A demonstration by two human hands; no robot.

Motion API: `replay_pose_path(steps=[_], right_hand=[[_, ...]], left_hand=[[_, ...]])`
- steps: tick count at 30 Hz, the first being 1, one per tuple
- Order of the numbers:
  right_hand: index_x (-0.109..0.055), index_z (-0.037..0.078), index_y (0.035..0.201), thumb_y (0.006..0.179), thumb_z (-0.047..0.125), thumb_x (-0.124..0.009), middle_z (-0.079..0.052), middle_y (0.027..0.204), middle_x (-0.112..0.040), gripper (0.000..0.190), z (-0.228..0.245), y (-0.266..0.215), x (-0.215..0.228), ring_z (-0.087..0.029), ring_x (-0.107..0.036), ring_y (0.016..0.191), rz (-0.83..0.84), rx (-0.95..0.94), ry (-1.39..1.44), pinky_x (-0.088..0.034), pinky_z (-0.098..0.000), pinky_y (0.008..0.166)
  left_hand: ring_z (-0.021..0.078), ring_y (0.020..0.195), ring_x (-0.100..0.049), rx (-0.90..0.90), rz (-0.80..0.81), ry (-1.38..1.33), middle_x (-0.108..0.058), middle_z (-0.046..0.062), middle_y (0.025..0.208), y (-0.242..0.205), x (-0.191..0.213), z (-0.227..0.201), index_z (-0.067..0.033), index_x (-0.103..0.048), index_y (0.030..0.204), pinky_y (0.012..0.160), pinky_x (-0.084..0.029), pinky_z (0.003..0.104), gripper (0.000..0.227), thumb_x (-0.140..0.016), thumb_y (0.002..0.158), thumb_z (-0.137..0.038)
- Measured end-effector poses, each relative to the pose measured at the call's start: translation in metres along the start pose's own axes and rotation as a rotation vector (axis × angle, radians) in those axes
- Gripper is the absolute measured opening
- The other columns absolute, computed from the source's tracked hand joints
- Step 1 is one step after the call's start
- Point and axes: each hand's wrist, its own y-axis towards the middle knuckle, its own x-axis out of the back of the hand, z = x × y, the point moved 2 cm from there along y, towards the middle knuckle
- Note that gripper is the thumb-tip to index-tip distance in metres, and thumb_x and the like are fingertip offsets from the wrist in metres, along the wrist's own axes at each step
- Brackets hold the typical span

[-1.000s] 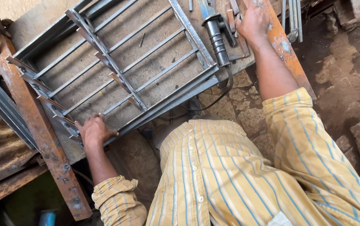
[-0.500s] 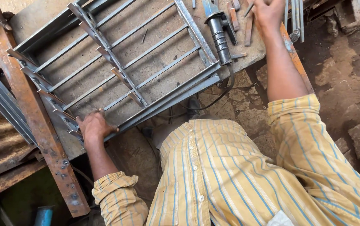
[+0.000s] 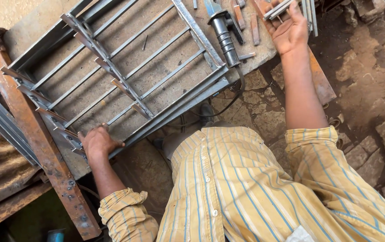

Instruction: The person welds metal bars together to form a frame, using a welding torch to join the corners and cross-pieces while holding the components in place by hand. The person rotates the frame to access different sections and handles various metal rods and scrap pieces at the workstation.

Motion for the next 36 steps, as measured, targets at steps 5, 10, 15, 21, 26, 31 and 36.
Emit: replay_pose_path(steps=[5,10,15,21,26,31,36], right_hand=[[-0.054,0.013,0.138,0.107,0.032,-0.061,-0.007,0.135,-0.069,0.037,-0.006,-0.019,0.0,-0.029,-0.068,0.129,0.016,-0.039,0.021,-0.052,-0.0516,0.115],[-0.054,0.013,0.138,0.105,0.028,-0.063,-0.007,0.132,-0.07,0.037,-0.008,-0.028,-0.003,-0.029,-0.07,0.126,-0.011,-0.046,0.021,-0.055,-0.0533,0.114],[-0.06,0.008,0.136,0.109,0.022,-0.063,-0.007,0.127,-0.071,0.03,-0.012,-0.043,-0.002,-0.028,-0.069,0.125,0.067,-0.1,0.011,-0.054,-0.0499,0.116],[-0.058,0.005,0.123,0.108,0.018,-0.063,-0.008,0.108,-0.07,0.02,-0.011,-0.098,-0.063,-0.025,-0.069,0.098,0.031,-0.168,-0.051,-0.06,-0.0464,0.094],[-0.067,0.001,0.128,0.102,0.013,-0.058,-0.011,0.097,-0.073,0.029,-0.029,-0.157,-0.131,-0.019,-0.067,0.073,0.026,-0.399,-0.51,-0.059,-0.0345,0.063],[-0.071,0.002,0.12,0.101,0.018,-0.062,-0.008,0.089,-0.074,0.026,-0.07,-0.197,-0.149,-0.011,-0.063,0.06,0.473,-0.464,-0.73,-0.054,-0.0249,0.052],[-0.071,0.002,0.115,0.103,0.015,-0.064,-0.012,0.079,-0.069,0.019,-0.089,-0.217,-0.152,-0.012,-0.061,0.059,0.488,-0.609,-0.732,-0.048,-0.0258,0.052]], left_hand=[[0.0222,0.143,-0.048,-0.039,-0.085,-0.064,-0.05,0.0,0.156,0.005,-0.017,0.01,-0.0241,-0.05,0.152,0.125,-0.021,0.055,0.112,-0.096,0.055,-0.057],[0.0204,0.149,-0.039,-0.067,-0.199,-0.18,-0.043,-0.001,0.162,-0.001,-0.033,0.015,-0.0242,-0.048,0.154,0.127,-0.018,0.049,0.114,-0.095,0.053,-0.053],[0.031,0.143,-0.042,-0.091,-0.385,-0.115,-0.043,0.012,0.158,-0.052,-0.008,-0.021,-0.018,-0.054,0.147,0.122,-0.024,0.049,0.088,-0.088,0.071,-0.047],[0.035,0.13,-0.058,-0.458,-0.729,-0.586,-0.065,0.013,0.141,-0.123,0.041,-0.105,-0.0143,-0.063,0.14,0.108,-0.048,0.048,0.065,-0.086,0.085,-0.039],[0.0237,0.104,-0.074,-0.683,-0.569,-1.016,-0.074,0.01,0.124,-0.136,0.05,-0.176,-0.0127,-0.065,0.138,0.093,-0.059,0.038,0.059,-0.084,0.086,-0.03],[0.0121,0.09,-0.07,-0.687,-0.163,-1.444,-0.075,0.007,0.109,-0.122,0.03,-0.244,-0.0101,-0.059,0.143,0.08,-0.059,0.028,0.057,-0.077,0.09,-0.02],[0.011,0.09,-0.072,-0.723,-0.122,-1.648,-0.075,0.008,0.102,-0.116,0.002,-0.256,0.0013,-0.07,0.122,0.081,-0.061,0.027,0.031,-0.075,0.095,-0.014]])
